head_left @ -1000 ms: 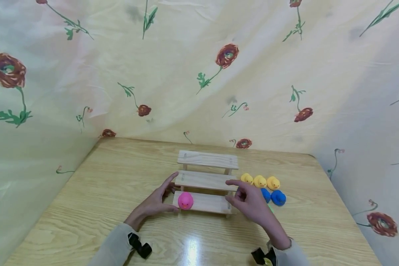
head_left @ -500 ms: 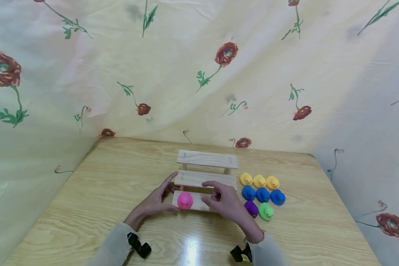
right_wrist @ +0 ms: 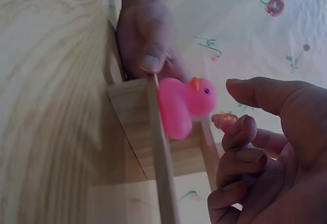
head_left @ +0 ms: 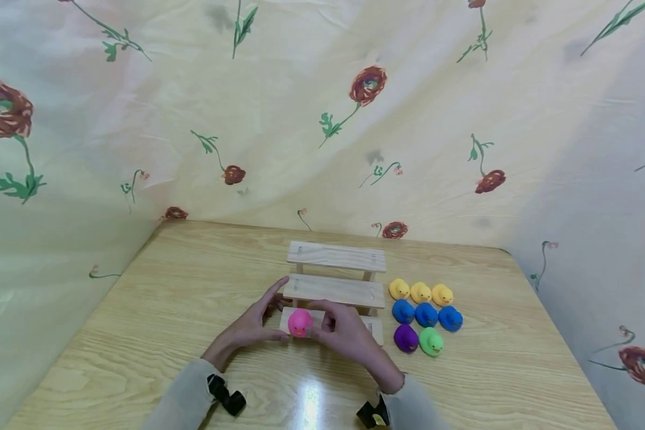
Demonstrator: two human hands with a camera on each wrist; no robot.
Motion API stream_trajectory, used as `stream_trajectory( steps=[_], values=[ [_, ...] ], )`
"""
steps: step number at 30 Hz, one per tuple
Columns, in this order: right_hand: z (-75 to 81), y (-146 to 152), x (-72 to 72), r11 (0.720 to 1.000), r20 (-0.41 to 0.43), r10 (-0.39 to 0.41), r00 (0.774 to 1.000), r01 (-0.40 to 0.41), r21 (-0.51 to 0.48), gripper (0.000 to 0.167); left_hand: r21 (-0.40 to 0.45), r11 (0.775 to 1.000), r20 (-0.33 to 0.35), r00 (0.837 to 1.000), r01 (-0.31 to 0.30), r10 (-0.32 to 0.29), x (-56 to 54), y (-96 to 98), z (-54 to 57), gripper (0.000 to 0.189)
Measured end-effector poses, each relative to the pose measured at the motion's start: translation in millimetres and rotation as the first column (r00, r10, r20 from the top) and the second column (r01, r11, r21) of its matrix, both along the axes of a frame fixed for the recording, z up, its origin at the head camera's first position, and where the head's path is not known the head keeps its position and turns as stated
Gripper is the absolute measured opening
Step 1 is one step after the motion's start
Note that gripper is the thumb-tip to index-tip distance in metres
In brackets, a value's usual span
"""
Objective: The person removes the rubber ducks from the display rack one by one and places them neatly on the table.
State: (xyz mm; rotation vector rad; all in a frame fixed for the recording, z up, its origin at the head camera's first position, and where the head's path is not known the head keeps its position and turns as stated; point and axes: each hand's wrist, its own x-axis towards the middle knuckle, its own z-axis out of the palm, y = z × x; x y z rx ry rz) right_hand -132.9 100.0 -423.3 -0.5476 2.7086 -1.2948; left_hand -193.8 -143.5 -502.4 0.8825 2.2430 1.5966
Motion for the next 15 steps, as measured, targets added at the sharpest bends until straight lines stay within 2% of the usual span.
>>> stream_trajectory(
  steps=[7,15],
  values=[
    [-4.0,-9,2.3,0.999,0.009,-0.009,1.0,0.008,0.036,0.041,-0.001,1.0,0.0,1.0,0.001,-0.001,0.5,0.1,0.7,0.112],
    [-11.0,-15,4.3,0.996,-0.026,-0.022,0.999,0.024,0.082,0.045,-0.008,1.0,-0.012,1.0,-0.008,0.008,0.8,-0.4,0.8,0.112]
  ],
)
